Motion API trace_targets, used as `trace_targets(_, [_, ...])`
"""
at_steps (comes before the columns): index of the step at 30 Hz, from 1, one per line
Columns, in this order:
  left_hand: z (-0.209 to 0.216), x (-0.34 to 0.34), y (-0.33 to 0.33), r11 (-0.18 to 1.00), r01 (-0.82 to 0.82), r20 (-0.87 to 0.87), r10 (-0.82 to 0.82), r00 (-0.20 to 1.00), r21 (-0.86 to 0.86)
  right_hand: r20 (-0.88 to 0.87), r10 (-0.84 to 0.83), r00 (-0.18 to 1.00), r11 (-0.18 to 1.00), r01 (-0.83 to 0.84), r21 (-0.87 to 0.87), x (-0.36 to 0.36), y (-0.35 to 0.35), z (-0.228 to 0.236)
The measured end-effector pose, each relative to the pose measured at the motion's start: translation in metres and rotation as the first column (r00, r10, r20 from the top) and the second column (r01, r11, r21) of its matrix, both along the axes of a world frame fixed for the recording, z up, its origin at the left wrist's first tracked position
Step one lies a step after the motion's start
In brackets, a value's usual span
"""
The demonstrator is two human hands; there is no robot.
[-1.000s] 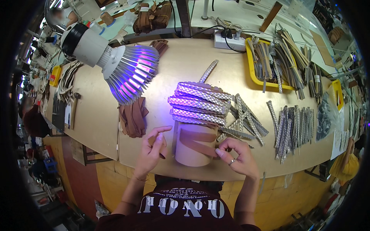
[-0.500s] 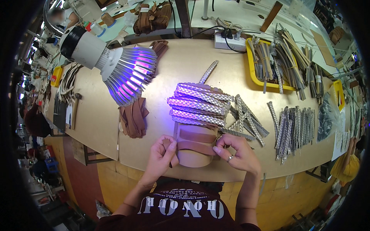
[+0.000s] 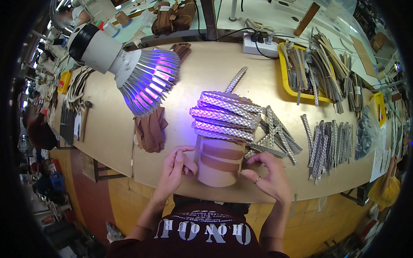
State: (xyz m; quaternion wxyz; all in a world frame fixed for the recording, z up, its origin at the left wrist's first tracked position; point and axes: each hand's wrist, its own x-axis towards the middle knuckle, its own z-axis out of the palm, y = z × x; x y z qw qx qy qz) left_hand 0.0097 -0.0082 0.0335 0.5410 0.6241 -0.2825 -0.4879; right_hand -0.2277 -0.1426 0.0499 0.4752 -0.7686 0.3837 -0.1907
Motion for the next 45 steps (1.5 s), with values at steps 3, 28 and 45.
trace_targets(3, [0.022,0.000,0.010,0.998,0.045,0.323,-0.028,0.946,-0.048,-0.060,-0.183,0.981,0.954,0.163,-0.252,-0.001,0.006,0.016])
trace_targets(28, [0.032,-0.032,0.034,0.871,0.369,0.611,-0.105,0.784,-0.324,0.421,0.362,0.831,0.884,-0.450,0.128,0.050,0.055,0.032])
trace_targets(45, [0.010,0.020,0.031,0.969,0.237,-0.320,-0.246,0.915,-0.067,0.270,0.146,0.952,0.928,-0.227,0.297,-0.006,0.029,0.019])
